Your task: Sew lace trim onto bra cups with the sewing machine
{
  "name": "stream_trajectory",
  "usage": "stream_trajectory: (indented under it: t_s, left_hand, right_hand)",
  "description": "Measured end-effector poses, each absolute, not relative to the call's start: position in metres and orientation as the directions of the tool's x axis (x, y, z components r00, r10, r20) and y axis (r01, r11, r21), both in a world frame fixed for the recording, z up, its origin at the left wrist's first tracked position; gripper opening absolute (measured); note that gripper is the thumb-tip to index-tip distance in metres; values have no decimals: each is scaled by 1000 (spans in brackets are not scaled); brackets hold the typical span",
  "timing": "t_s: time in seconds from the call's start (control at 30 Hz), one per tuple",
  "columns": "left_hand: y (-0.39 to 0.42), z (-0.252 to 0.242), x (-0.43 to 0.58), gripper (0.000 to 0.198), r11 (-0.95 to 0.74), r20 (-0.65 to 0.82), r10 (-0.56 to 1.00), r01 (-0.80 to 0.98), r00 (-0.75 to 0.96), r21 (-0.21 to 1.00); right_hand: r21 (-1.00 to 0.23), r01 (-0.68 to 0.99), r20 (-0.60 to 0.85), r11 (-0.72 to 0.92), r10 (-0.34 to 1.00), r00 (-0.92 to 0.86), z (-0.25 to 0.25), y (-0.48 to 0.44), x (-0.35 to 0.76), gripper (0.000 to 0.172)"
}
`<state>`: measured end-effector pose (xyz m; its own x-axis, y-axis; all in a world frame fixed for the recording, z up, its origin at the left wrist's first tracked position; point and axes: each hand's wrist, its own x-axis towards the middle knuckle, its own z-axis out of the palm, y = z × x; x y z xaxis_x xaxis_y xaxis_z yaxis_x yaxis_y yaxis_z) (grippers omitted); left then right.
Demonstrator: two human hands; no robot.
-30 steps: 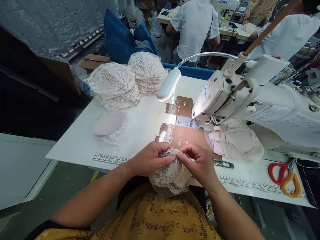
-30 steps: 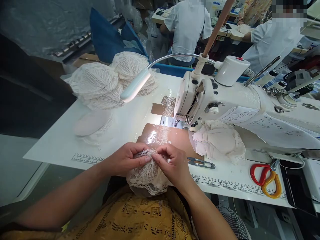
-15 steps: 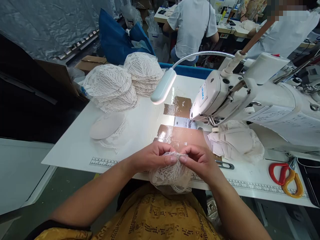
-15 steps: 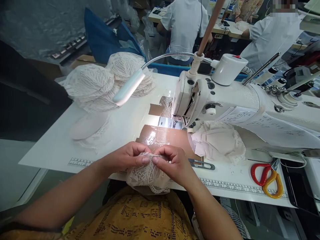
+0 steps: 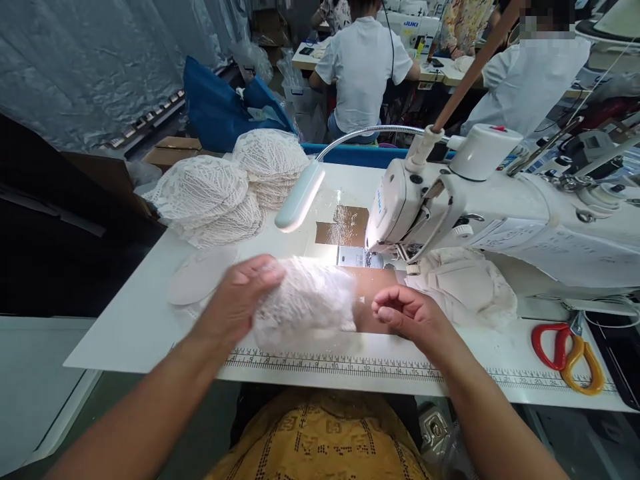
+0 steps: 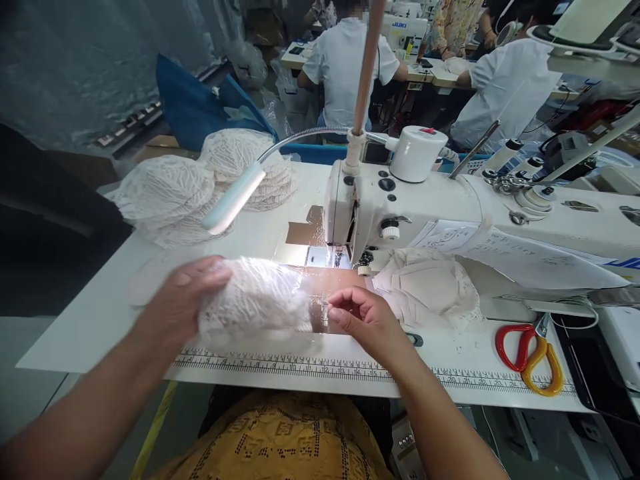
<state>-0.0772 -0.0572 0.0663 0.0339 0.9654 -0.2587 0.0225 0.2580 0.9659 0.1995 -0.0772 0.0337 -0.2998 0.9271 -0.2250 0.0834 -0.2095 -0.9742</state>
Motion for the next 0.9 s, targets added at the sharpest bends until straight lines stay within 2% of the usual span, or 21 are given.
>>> stream_trajectory:
  t_s: [0.07,0.1,0.17,0.2,0.23,0.3,0.33,0.47,0.63,0.7,0.83,0.9]
  left_hand:
    - [-46,78,-90,24,63,-15,989,335,-145,940]
    - [-40,80,-91,24,-34,128,980,498,-156,867]
    - [-28,74,-77,28,-224,348,937,752,-8,620]
    - [-22,66,-63,31,-314,394,911,827,123,467]
    - [-17,57,-47,31,-392,396,882,865,256,313]
    - [-11,36,-12,24,-482,236,854,876,464,22]
    - [-10,26,4,21,-511,190,843,860,503,-11]
    - [-24,4,43,22,-604,101,789,795,606,-60]
    - [-39,13,42,26,-666,68,740,743,669,-58]
    - [-35,19,34,28,-678,84,734,734,674,32]
    - [-21,21,15,32,-682,136,718,651,683,334]
    - [-15,14,10,31,-706,189,696,610,693,361]
  right_hand:
    - [-958,219,-241,-188,938,-248,40,-76,210,20]
    - [-944,282,-244,-174,940,-238,44,-75,214,20]
    - [-912,387,-238,-138,945,-224,51,-72,217,21]
    - [-889,443,-235,-117,947,-220,53,-69,217,22]
    - [-857,506,-233,-96,948,-215,54,-66,216,22]
    - [-770,636,-219,-40,954,-205,53,-58,214,22]
    - [-725,689,-202,-5,958,-205,51,-54,212,22]
    - [-605,787,-98,125,968,-230,37,-44,209,28]
    - [-505,827,-35,249,951,-308,20,-42,198,31]
    - [-416,857,-35,303,937,-348,16,-44,193,27]
    - [-228,910,-47,347,929,-367,13,-47,188,29]
    - [-174,921,-50,348,931,-362,12,-49,187,33]
